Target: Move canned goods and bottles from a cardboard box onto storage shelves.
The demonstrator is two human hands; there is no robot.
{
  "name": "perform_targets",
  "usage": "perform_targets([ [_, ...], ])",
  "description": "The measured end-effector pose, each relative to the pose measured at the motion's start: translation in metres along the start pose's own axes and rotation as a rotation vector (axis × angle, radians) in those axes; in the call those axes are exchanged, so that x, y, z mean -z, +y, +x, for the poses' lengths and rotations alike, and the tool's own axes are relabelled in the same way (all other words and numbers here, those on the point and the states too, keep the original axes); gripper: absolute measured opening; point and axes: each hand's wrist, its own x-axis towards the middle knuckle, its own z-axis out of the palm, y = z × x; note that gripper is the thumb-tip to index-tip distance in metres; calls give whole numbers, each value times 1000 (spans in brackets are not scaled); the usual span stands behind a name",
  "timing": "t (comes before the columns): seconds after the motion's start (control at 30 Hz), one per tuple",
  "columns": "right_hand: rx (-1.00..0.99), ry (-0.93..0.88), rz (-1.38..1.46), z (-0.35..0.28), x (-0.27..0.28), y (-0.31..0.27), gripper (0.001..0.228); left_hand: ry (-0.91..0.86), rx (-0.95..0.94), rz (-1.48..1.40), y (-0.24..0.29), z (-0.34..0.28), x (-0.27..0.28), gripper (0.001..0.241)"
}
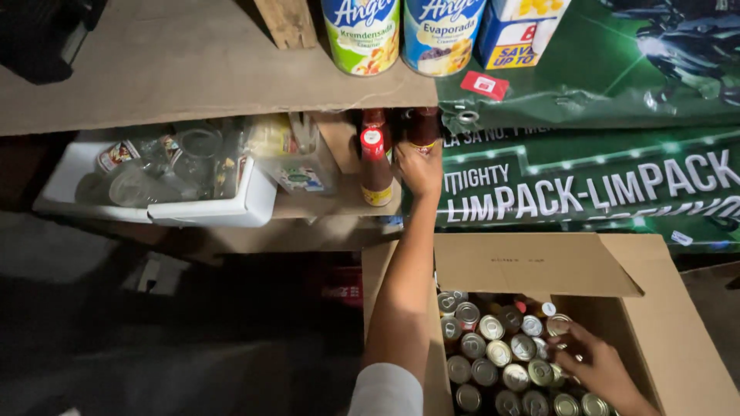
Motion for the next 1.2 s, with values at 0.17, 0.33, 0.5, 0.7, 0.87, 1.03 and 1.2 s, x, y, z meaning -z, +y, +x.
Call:
perform_targets([
  [0.17,-212,-72,131,3,-10,8,54,-31,29,63,-19,12,-29,64],
  [0.33,-213,-114,230,-1,-16,-1,55,-51,14,95,-30,19,-38,54],
  [0.5,-267,-138,198,-4,-21,-1,52,-50,-3,160,-27,18,-37,62],
  [0.7,-259,-171,160,-7,-25,5,50,-69,-65,147,-3,-5,-7,71],
  [0.87,-203,-204,152,-7,-30,17,52,-5,-200,-80,46,-52,58,78],
  [1.03,-136,-238,149,-9,-39,10,50,-275,-166,-293,39,-139,99,39],
  [1.2,-117,-262,94,-14,-49,26,48,-612,37,-326,11,-229,133,39],
])
